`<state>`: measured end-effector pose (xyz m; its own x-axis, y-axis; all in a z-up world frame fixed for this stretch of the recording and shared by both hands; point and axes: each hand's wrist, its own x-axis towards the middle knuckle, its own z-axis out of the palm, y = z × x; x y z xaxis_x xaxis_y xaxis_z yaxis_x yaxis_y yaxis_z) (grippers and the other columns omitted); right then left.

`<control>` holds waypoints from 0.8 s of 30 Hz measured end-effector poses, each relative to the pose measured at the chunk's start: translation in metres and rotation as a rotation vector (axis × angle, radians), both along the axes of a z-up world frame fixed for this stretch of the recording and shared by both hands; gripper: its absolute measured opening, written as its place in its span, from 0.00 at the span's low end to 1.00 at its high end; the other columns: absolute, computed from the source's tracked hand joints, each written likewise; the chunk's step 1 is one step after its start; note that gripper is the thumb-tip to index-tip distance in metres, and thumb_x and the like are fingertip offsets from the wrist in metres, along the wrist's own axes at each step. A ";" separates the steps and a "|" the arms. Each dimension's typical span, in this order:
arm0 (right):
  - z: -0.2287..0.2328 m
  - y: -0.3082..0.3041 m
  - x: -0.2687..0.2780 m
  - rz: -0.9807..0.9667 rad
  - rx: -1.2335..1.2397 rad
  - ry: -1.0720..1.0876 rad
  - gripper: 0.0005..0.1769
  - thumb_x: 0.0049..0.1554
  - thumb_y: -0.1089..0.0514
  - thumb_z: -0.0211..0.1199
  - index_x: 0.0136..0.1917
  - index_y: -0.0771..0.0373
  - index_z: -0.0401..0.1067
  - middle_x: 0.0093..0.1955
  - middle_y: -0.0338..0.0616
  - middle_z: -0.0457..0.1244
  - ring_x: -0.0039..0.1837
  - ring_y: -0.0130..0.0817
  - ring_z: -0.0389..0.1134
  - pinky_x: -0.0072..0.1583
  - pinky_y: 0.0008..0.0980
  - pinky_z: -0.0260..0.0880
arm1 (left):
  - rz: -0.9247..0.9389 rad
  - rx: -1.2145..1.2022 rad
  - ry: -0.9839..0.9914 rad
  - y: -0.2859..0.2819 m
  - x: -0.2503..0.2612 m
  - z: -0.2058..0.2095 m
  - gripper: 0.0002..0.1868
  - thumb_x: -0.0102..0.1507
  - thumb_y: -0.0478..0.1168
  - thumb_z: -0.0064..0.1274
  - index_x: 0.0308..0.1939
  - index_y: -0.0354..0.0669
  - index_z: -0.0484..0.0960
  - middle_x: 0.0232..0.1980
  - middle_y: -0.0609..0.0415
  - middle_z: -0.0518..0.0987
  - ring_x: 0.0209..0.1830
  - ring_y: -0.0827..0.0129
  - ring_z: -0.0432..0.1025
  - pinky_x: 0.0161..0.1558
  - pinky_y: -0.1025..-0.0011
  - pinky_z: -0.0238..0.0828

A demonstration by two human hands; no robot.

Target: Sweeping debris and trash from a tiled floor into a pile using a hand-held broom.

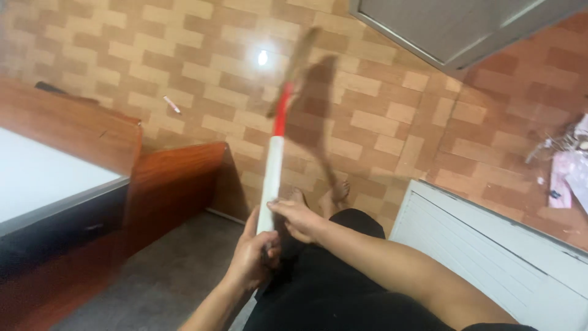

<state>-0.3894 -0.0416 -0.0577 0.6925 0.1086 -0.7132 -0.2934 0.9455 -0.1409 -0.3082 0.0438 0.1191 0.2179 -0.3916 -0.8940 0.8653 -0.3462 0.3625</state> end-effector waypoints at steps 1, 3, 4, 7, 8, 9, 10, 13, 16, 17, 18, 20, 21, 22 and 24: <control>-0.027 0.017 0.001 0.096 -0.068 -0.055 0.18 0.68 0.49 0.62 0.61 0.67 0.71 0.45 0.44 0.63 0.43 0.32 0.65 0.43 0.31 0.66 | 0.058 0.020 -0.049 0.006 0.007 -0.009 0.46 0.57 0.29 0.48 0.77 0.65 0.53 0.26 0.55 0.70 0.17 0.73 0.62 0.17 0.75 0.58; -0.033 0.017 0.009 0.192 -0.140 -0.113 0.21 0.72 0.45 0.64 0.63 0.66 0.70 0.41 0.42 0.56 0.36 0.31 0.56 0.34 0.31 0.54 | 0.118 0.038 -0.101 0.017 0.032 -0.058 0.45 0.56 0.29 0.48 0.75 0.64 0.54 0.27 0.55 0.71 0.17 0.73 0.63 0.17 0.75 0.60; -0.012 0.002 0.016 0.230 -0.129 -0.062 0.19 0.68 0.46 0.61 0.63 0.62 0.71 0.44 0.47 0.63 0.37 0.34 0.63 0.36 0.32 0.60 | 0.083 0.053 -0.200 0.022 0.050 -0.098 0.37 0.56 0.27 0.49 0.68 0.56 0.57 0.27 0.55 0.71 0.18 0.71 0.65 0.18 0.72 0.63; 0.003 -0.036 0.008 0.235 -0.105 0.073 0.20 0.63 0.47 0.57 0.64 0.57 0.71 0.48 0.53 0.69 0.41 0.40 0.70 0.40 0.35 0.69 | 0.056 0.058 -0.196 0.026 0.091 -0.181 0.26 0.58 0.29 0.51 0.57 0.49 0.60 0.26 0.55 0.69 0.18 0.69 0.66 0.16 0.71 0.60; -0.002 -0.047 0.001 0.207 -0.085 0.154 0.19 0.62 0.48 0.56 0.63 0.57 0.70 0.47 0.54 0.67 0.42 0.43 0.71 0.42 0.38 0.72 | 0.067 0.052 -0.095 0.025 0.102 -0.203 0.23 0.60 0.31 0.53 0.53 0.50 0.59 0.24 0.56 0.69 0.17 0.69 0.65 0.14 0.73 0.54; 0.002 -0.059 -0.008 0.202 -0.089 0.160 0.19 0.62 0.48 0.56 0.63 0.57 0.70 0.47 0.54 0.67 0.42 0.43 0.71 0.42 0.38 0.72 | 0.062 0.048 -0.090 0.022 0.082 -0.218 0.23 0.60 0.31 0.53 0.53 0.50 0.59 0.24 0.56 0.69 0.17 0.69 0.65 0.14 0.73 0.54; 0.005 -0.071 -0.016 0.124 -0.129 0.259 0.23 0.62 0.46 0.53 0.64 0.61 0.70 0.49 0.56 0.68 0.46 0.45 0.72 0.46 0.39 0.74 | -0.083 0.129 -0.029 0.020 0.062 -0.233 0.20 0.60 0.34 0.52 0.52 0.49 0.62 0.23 0.55 0.69 0.16 0.67 0.65 0.13 0.70 0.57; -0.048 -0.090 -0.063 -0.003 -0.177 0.397 0.26 0.62 0.47 0.53 0.65 0.66 0.68 0.51 0.57 0.69 0.52 0.48 0.71 0.51 0.43 0.75 | -0.222 0.130 0.150 0.014 0.001 -0.229 0.19 0.62 0.35 0.54 0.54 0.48 0.67 0.24 0.56 0.71 0.16 0.69 0.67 0.14 0.70 0.59; -0.067 -0.097 -0.071 -0.107 -0.185 0.472 0.24 0.63 0.49 0.55 0.67 0.66 0.65 0.52 0.56 0.67 0.53 0.50 0.68 0.51 0.47 0.71 | -0.217 0.011 0.286 -0.025 -0.009 -0.173 0.26 0.61 0.32 0.53 0.60 0.61 0.67 0.27 0.56 0.72 0.19 0.73 0.67 0.15 0.74 0.55; -0.063 -0.099 -0.071 -0.147 -0.179 0.521 0.24 0.64 0.48 0.55 0.67 0.65 0.63 0.52 0.55 0.65 0.54 0.50 0.67 0.51 0.50 0.68 | -0.208 -0.024 0.322 -0.043 -0.009 -0.150 0.35 0.59 0.30 0.51 0.63 0.75 0.65 0.27 0.56 0.73 0.19 0.74 0.66 0.15 0.75 0.51; -0.061 -0.101 -0.066 -0.147 -0.181 0.525 0.24 0.64 0.48 0.55 0.67 0.65 0.63 0.52 0.55 0.65 0.54 0.50 0.67 0.51 0.50 0.68 | -0.208 -0.026 0.326 -0.050 -0.009 -0.144 0.35 0.59 0.30 0.51 0.63 0.75 0.65 0.27 0.56 0.73 0.19 0.74 0.66 0.15 0.75 0.51; -0.060 -0.106 -0.057 0.024 -0.466 0.433 0.23 0.63 0.49 0.54 0.68 0.58 0.62 0.53 0.51 0.65 0.56 0.50 0.67 0.55 0.51 0.68 | -0.281 -0.131 0.295 -0.064 -0.012 -0.132 0.39 0.60 0.31 0.50 0.73 0.69 0.63 0.27 0.58 0.72 0.17 0.76 0.65 0.13 0.77 0.53; -0.061 -0.104 -0.048 0.034 -0.465 0.432 0.23 0.63 0.49 0.54 0.68 0.58 0.62 0.53 0.51 0.65 0.56 0.50 0.67 0.55 0.51 0.68 | -0.271 -0.130 0.296 -0.062 -0.013 -0.122 0.39 0.60 0.31 0.50 0.73 0.69 0.63 0.27 0.58 0.72 0.17 0.76 0.65 0.13 0.77 0.53; -0.062 -0.104 -0.038 -0.010 -0.458 0.431 0.23 0.62 0.51 0.55 0.67 0.61 0.63 0.53 0.52 0.65 0.56 0.51 0.68 0.57 0.55 0.70 | -0.287 -0.136 0.247 -0.060 -0.013 -0.111 0.43 0.60 0.31 0.51 0.76 0.72 0.60 0.27 0.59 0.70 0.17 0.77 0.64 0.13 0.78 0.54; -0.054 -0.088 -0.020 -0.051 -0.434 0.431 0.23 0.61 0.53 0.57 0.66 0.63 0.63 0.52 0.52 0.65 0.56 0.52 0.69 0.59 0.59 0.71 | -0.300 -0.125 0.201 -0.044 -0.008 -0.086 0.47 0.60 0.31 0.52 0.79 0.76 0.56 0.26 0.60 0.69 0.17 0.78 0.63 0.14 0.78 0.55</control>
